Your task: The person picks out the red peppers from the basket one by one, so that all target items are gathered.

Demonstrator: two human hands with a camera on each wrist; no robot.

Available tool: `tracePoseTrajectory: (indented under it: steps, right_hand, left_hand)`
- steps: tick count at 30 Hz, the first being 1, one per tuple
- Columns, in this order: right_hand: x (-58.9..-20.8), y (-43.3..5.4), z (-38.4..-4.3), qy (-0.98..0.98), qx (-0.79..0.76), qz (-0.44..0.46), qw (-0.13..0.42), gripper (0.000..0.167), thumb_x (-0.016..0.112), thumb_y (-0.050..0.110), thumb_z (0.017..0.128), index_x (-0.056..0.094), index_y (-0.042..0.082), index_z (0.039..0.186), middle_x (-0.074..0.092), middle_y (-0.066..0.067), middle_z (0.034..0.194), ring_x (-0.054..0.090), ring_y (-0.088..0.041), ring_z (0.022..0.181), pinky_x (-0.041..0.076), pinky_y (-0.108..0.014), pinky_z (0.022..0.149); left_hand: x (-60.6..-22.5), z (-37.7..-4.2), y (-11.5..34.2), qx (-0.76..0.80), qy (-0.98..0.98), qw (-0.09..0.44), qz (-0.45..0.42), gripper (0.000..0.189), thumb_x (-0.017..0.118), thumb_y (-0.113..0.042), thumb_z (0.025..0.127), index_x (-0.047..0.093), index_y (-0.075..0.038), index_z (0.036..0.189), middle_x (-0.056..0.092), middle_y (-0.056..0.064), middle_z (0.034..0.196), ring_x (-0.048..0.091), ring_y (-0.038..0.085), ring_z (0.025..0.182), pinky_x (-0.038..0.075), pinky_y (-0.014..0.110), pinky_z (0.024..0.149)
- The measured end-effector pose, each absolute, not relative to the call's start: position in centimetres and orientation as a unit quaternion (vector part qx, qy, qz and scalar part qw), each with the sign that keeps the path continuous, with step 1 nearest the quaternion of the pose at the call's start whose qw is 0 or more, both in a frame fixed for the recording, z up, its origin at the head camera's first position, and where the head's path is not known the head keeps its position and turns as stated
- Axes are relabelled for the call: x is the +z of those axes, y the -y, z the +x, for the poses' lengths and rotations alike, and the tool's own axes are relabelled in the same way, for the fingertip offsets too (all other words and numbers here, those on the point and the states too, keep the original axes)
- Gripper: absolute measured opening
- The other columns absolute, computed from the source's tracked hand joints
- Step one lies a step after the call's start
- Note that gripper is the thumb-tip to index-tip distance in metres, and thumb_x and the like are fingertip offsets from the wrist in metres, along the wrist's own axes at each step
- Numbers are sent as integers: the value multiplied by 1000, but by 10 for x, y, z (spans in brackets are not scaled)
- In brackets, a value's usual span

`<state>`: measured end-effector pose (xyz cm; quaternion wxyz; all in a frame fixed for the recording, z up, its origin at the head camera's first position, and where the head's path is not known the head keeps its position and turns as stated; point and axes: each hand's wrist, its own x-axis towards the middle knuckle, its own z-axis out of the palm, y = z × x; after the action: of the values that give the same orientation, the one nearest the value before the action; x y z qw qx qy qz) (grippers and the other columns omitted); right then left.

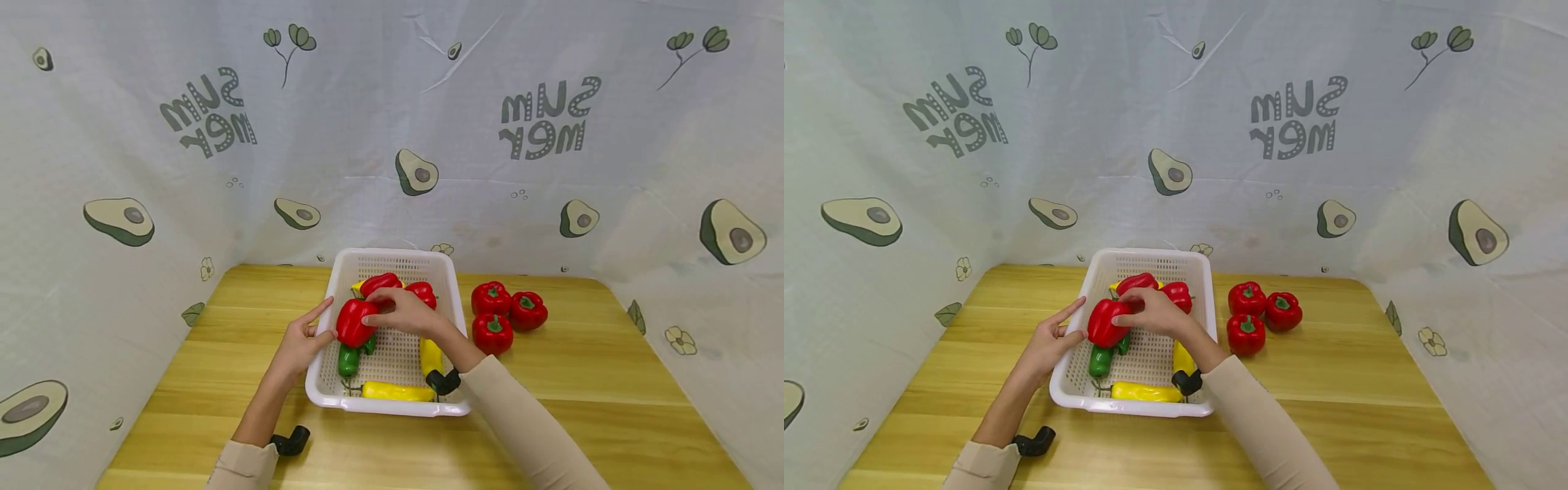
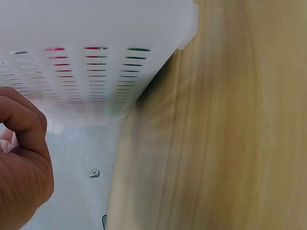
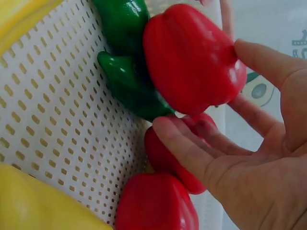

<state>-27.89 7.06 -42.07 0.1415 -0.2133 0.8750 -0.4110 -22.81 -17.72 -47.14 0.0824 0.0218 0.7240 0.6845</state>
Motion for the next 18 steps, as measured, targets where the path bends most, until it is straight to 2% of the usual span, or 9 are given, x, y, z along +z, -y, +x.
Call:
tracePoseTrajectory:
  steps: [10,13,18]
  right_hand:
    - [-425,-67,-280,-855,-428,-246,162,40,80,35,88,63,18,120,65,-7,135,64,-27,117,61,-41,98]
    - [-424,-66,-279,-850,-436,-245,162,48,80,33,88,59,16,127,64,-9,138,63,-30,123,60,-44,100]
    - [-424,-65,-279,-850,-446,-233,157,74,84,33,84,48,11,145,61,-12,143,62,-31,125,58,-48,103]
  left_hand:
    - [-473,-226,176,685,-724,83,17,71,63,-4,94,44,-28,158,70,17,73,77,31,90,64,53,78]
    - [-472,-227,176,681,-728,81,17,71,64,-4,94,45,-29,157,69,15,71,77,35,90,64,53,77]
    - [-471,-228,177,680,-728,79,19,71,65,-4,94,45,-30,157,69,16,73,76,35,88,65,53,76]
